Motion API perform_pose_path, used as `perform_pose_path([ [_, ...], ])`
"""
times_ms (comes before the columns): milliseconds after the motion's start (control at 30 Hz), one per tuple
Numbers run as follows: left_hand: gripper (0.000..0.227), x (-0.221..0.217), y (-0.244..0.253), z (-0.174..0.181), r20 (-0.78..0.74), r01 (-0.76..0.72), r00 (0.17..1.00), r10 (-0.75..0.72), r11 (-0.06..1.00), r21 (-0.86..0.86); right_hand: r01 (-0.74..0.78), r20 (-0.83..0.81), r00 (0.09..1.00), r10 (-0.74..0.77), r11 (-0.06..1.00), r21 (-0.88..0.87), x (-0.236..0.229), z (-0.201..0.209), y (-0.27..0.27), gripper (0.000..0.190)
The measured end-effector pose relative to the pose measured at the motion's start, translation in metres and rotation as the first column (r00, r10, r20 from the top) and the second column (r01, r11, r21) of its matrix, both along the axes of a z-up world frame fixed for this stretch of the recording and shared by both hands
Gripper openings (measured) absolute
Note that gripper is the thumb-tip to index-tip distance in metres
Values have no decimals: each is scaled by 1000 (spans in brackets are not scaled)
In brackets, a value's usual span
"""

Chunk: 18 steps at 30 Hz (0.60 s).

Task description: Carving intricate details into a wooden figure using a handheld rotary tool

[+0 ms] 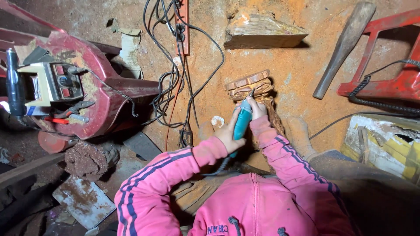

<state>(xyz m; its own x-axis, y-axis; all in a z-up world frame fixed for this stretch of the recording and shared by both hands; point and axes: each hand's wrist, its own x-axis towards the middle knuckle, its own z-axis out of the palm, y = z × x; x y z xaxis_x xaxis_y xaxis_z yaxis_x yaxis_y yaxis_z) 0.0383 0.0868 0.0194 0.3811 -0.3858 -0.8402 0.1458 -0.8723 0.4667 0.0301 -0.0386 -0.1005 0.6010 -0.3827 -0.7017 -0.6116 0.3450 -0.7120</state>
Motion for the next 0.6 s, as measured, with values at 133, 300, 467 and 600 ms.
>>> perform_pose_path([
  [133, 109, -10, -24, 2, -39, -188, 982, 186, 979, -75, -23, -5, 1000, 23, 1000, 0, 0, 1, -24, 33],
  [300, 115, -32, -47, -45, -85, -360, 933, 350, 918, -168, -75, 1, 997, 75, 997, -1, 9, 25, -38, 32],
  [467, 112, -37, -47, -41, -127, -433, 900, 416, 887, -163, -169, -13, 985, 170, 985, 31, 8, 3, -49, 35],
  [600, 110, -38, -48, -38, -169, -503, 863, 477, 843, -191, -214, -54, 975, 215, 977, 18, 12, 3, -52, 34],
])
